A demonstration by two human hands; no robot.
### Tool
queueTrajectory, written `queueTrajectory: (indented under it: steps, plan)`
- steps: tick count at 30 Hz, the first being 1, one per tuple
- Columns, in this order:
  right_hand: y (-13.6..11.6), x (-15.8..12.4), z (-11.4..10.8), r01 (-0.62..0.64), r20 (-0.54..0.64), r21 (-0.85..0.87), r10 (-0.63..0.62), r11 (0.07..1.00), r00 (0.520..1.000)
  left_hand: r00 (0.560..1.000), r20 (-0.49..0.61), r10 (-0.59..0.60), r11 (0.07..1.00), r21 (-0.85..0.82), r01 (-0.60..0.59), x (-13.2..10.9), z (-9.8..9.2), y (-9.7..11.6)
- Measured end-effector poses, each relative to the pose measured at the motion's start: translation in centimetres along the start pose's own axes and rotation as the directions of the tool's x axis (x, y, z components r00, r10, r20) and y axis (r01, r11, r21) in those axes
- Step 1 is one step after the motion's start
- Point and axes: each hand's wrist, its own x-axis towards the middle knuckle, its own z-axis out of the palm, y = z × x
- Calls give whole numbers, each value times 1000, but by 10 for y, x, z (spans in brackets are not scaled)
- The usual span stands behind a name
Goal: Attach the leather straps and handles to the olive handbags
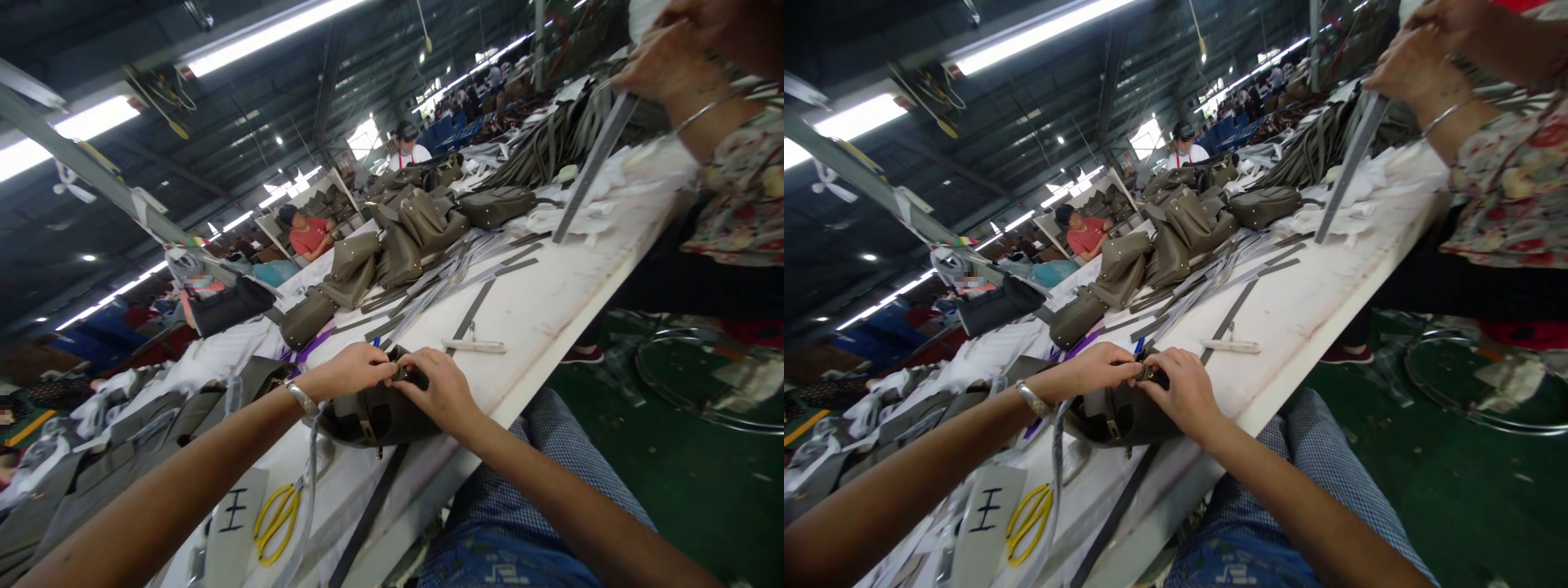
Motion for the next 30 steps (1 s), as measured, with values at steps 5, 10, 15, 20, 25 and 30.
queueTrajectory:
  steps: [5, 10, 15, 20, 25, 30]
  plan:
    - [-2, -1, 2, 23, 0, 25, -23, 999, 1000, 994, 67, -89, 986, -137, 98, -3, 1, 1]
    - [-4, -4, 3, 46, 5, 22, -46, 999, 999, 987, 123, -100, 971, -205, 124, -2, 1, 9]
    - [0, -3, 5, 47, -21, 59, -46, 997, 999, 998, 63, 7, 994, 106, -14, 2, 0, 15]
    - [3, -2, 3, 49, -32, 54, -47, 997, 998, 987, 92, 129, 922, 356, -154, -5, -4, 9]
    - [3, 0, 7, 24, -35, 47, -22, 999, 999, 994, -87, 61, 806, 592, 2, -7, 10, 7]
    - [1, 1, 8, -12, -23, 15, 12, 1000, 1000, 974, -227, 30, 798, 591, 113, -6, 27, 8]
